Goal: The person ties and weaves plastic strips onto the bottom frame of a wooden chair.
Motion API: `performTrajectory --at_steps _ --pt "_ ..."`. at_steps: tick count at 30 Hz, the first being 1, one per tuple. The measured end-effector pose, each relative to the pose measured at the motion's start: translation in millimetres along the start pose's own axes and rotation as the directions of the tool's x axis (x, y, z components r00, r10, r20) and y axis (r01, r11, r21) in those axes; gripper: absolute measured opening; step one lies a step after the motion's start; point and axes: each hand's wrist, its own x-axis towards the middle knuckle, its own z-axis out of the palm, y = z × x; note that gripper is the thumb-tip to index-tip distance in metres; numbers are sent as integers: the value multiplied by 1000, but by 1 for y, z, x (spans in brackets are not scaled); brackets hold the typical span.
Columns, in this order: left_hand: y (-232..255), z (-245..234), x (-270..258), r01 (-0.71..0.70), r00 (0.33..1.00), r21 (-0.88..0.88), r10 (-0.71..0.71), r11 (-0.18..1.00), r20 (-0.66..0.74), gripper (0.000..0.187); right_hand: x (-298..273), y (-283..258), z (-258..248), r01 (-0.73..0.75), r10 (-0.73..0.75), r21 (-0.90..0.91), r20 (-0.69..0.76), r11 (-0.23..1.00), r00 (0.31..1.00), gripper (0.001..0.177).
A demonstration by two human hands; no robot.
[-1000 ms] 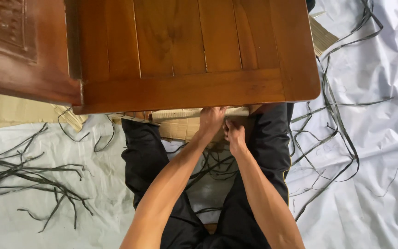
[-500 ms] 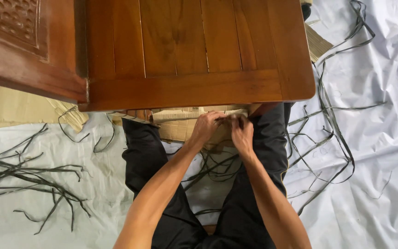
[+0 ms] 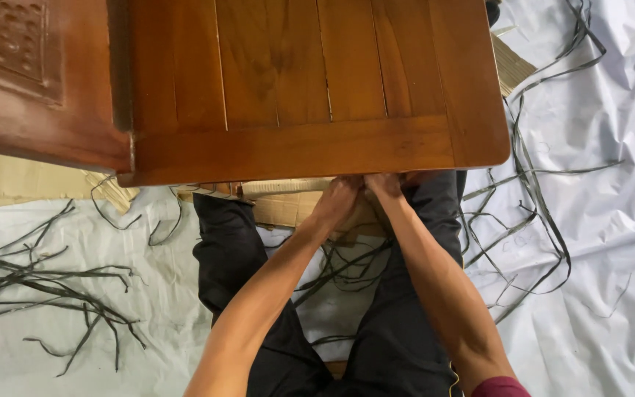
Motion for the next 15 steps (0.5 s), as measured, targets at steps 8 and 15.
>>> performTrajectory --at_steps 8,15 --pt "33 -43 16 161 986 -133 -165 978 -24 32 -21 -95 -157 -631 647 681 297 372 702 21" --pt "20 -12 14 282 958 -167 -285 945 3 35 -29 -92 -125 -560 532 561 813 -609 235 5"
